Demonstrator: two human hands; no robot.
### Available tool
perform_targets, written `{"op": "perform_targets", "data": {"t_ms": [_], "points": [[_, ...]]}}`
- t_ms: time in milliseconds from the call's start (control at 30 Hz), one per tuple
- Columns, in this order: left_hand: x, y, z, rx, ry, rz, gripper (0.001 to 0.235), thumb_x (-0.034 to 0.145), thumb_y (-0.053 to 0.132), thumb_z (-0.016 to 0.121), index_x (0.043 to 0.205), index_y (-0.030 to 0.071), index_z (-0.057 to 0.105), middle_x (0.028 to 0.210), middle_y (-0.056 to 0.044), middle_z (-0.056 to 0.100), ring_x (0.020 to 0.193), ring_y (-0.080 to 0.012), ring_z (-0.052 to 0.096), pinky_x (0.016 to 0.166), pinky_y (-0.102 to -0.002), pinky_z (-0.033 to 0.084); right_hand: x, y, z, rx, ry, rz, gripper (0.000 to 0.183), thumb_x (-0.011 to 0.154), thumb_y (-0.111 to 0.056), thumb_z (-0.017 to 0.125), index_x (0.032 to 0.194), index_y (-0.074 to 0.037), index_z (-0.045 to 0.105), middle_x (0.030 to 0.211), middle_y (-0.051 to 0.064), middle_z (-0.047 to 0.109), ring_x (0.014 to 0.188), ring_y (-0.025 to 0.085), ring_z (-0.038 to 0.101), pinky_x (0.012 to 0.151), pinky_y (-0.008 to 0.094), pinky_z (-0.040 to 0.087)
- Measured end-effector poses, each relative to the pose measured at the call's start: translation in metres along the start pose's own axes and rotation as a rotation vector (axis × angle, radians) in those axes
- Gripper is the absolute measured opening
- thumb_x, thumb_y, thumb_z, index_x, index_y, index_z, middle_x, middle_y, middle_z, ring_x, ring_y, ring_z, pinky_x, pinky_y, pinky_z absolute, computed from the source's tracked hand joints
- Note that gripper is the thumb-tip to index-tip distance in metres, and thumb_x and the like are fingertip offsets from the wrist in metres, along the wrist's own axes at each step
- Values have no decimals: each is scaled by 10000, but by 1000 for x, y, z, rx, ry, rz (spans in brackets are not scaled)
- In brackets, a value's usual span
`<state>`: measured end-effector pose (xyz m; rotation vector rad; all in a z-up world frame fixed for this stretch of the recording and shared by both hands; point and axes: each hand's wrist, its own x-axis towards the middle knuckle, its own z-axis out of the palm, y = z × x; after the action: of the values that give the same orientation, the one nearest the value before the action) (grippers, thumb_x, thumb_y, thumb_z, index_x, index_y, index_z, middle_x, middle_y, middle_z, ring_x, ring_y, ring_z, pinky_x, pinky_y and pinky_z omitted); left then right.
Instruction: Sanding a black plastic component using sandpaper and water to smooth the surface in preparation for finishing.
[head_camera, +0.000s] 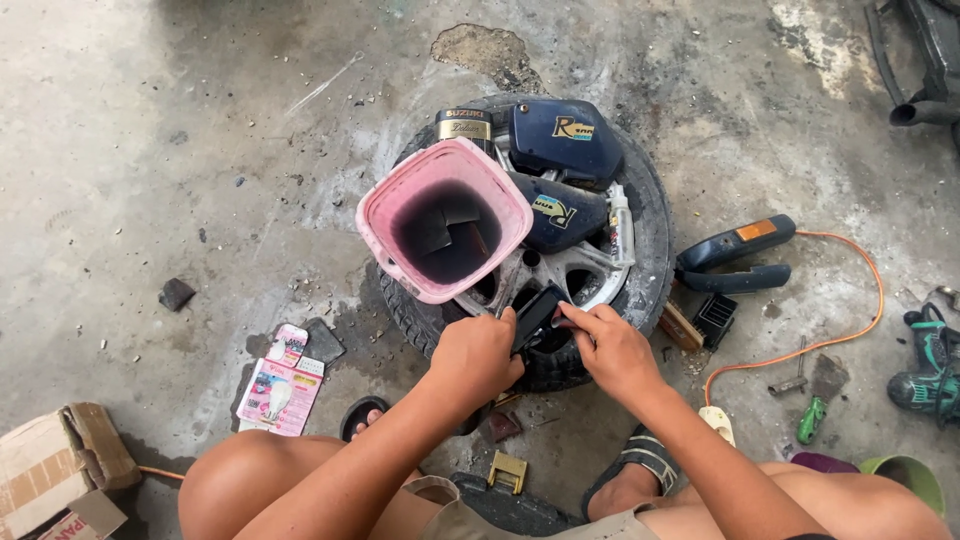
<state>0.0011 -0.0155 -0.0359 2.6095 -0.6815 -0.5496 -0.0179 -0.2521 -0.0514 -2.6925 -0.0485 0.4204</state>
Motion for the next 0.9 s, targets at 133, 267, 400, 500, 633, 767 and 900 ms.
{"op": "perform_targets", "data": {"t_ms": [133,267,400,500,633,767,900], "points": [[3,3,-2,0,0,8,628,834,239,699,1325,-138,594,788,-219,721,656,-329,735,486,-431,596,5,0,2,-8,9,-11,384,1014,-272,523,1356,-353,679,975,21,684,884,315,721,686,430,605],[7,4,2,-11,0,27,606,835,199,687,1316,-157,595,724,-208,709,584,-286,705,444,-383,577,8,-1,1,-23,19,-6,365,1012,-296,526,1340,-333,682,957,52,676,887,346,715,679,453,603],[9,2,1,-9,-15,38,602,843,184,675,1325,-165,584,696,-205,698,550,-270,685,426,-369,568,10,-3,2,-54,34,-4,344,1008,-315,521,1310,-355,682,932,48,671,888,338,722,688,456,607],[9,2,1,5,-21,52,619,839,183,681,1336,-170,574,712,-198,702,574,-265,687,427,-367,571,10,-5,-2,-43,33,-26,336,1003,-299,527,1297,-333,686,903,58,666,856,335,734,683,435,609],[9,2,3,-9,-17,42,621,838,179,682,1337,-175,573,708,-201,703,572,-268,686,426,-369,568,7,-21,-15,19,25,-32,341,969,-364,615,1288,-282,707,906,58,693,849,329,745,669,416,601],[8,2,5,0,-23,42,620,844,186,680,1338,-172,570,709,-194,701,566,-259,683,421,-363,564,3,-25,-17,53,18,1,421,954,-488,623,1279,-241,723,938,95,694,862,364,736,697,444,587],[5,4,2,-6,-24,39,617,849,183,675,1344,-168,568,706,-187,699,560,-250,677,415,-344,558,4,-21,-14,79,29,-1,435,983,-540,572,1264,-254,741,926,94,691,865,367,737,710,435,590]]}}
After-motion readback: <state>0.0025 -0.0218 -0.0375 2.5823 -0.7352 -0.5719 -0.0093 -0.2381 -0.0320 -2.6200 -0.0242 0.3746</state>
